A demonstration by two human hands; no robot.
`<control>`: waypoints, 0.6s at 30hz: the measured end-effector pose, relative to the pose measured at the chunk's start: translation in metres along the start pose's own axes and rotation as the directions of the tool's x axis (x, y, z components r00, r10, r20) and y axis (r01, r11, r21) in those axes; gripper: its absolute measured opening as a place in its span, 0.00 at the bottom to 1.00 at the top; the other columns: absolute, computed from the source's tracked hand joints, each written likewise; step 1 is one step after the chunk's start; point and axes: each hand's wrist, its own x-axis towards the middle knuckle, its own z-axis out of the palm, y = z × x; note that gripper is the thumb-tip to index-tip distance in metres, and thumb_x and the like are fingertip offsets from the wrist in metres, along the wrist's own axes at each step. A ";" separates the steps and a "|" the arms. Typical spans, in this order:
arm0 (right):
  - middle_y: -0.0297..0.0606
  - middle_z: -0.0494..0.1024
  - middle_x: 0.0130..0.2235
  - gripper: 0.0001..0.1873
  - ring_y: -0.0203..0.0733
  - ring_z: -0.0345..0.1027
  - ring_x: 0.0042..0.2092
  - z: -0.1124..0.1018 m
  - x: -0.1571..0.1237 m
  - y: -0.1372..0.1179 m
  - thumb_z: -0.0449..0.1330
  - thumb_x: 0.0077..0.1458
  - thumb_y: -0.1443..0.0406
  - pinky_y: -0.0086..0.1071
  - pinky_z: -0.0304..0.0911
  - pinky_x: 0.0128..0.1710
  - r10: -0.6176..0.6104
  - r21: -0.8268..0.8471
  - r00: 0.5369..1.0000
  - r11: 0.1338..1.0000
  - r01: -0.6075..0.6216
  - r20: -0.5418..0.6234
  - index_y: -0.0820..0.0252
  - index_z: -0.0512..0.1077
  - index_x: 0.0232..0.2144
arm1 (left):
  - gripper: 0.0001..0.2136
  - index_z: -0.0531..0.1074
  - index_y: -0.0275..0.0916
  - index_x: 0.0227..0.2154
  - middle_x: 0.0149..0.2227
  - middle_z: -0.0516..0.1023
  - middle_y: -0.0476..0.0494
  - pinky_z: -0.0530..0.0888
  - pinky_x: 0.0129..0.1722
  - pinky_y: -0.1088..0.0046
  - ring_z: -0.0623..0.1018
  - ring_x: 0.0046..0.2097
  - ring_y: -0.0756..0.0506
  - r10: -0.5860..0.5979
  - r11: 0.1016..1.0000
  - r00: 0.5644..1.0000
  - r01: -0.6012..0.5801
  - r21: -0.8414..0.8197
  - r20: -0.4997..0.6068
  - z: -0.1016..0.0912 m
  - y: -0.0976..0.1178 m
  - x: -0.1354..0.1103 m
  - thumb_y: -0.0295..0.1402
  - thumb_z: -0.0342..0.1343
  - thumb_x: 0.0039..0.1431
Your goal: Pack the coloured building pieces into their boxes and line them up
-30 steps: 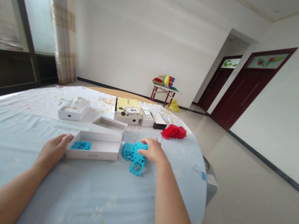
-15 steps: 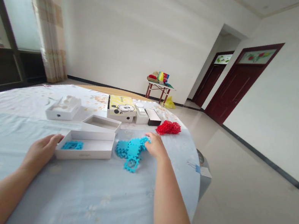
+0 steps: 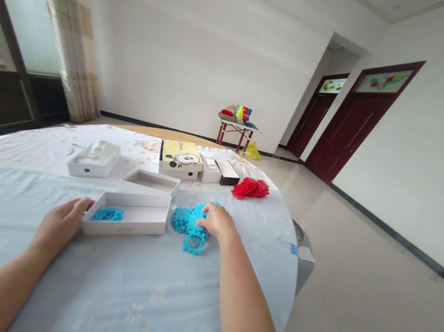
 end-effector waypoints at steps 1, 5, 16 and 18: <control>0.32 0.74 0.27 0.18 0.36 0.67 0.29 0.000 0.002 0.002 0.65 0.39 0.64 0.27 0.58 0.29 -0.018 0.077 1.000 0.997 0.019 -0.006 0.60 0.70 0.37 | 0.20 0.74 0.41 0.30 0.30 0.78 0.47 0.67 0.34 0.73 0.75 0.39 0.43 0.003 1.000 1.000 -0.003 -0.005 0.000 0.000 0.000 0.000 0.45 0.39 0.55; 0.30 0.71 0.24 0.17 0.33 0.64 0.24 -0.002 0.010 0.009 0.60 0.46 0.63 0.26 0.59 0.26 -0.082 0.353 0.987 0.927 0.127 -0.140 0.61 0.69 0.40 | 0.19 0.75 0.41 0.30 0.30 0.78 0.47 0.67 0.33 0.73 0.75 0.38 0.44 -0.007 1.000 1.000 0.007 -0.018 0.003 0.002 -0.003 0.001 0.45 0.40 0.55; 0.31 0.72 0.25 0.18 0.32 0.62 0.23 0.024 0.010 -0.028 0.58 0.49 0.61 0.27 0.59 0.24 -0.129 0.562 0.979 0.804 0.195 -0.155 0.63 0.69 0.43 | 0.21 0.74 0.41 0.29 0.31 0.78 0.44 0.68 0.35 0.72 0.75 0.39 0.43 0.005 1.000 1.000 -0.005 -0.026 -0.019 0.002 -0.001 0.000 0.45 0.39 0.56; 0.33 0.74 0.26 0.17 0.33 0.64 0.24 0.032 0.012 -0.049 0.58 0.49 0.61 0.27 0.60 0.25 -0.169 0.574 0.978 0.791 0.211 -0.126 0.63 0.70 0.42 | 0.21 0.74 0.40 0.29 0.31 0.78 0.44 0.67 0.35 0.72 0.75 0.39 0.42 -0.002 1.000 1.000 0.001 -0.028 -0.018 0.002 0.001 -0.002 0.45 0.38 0.56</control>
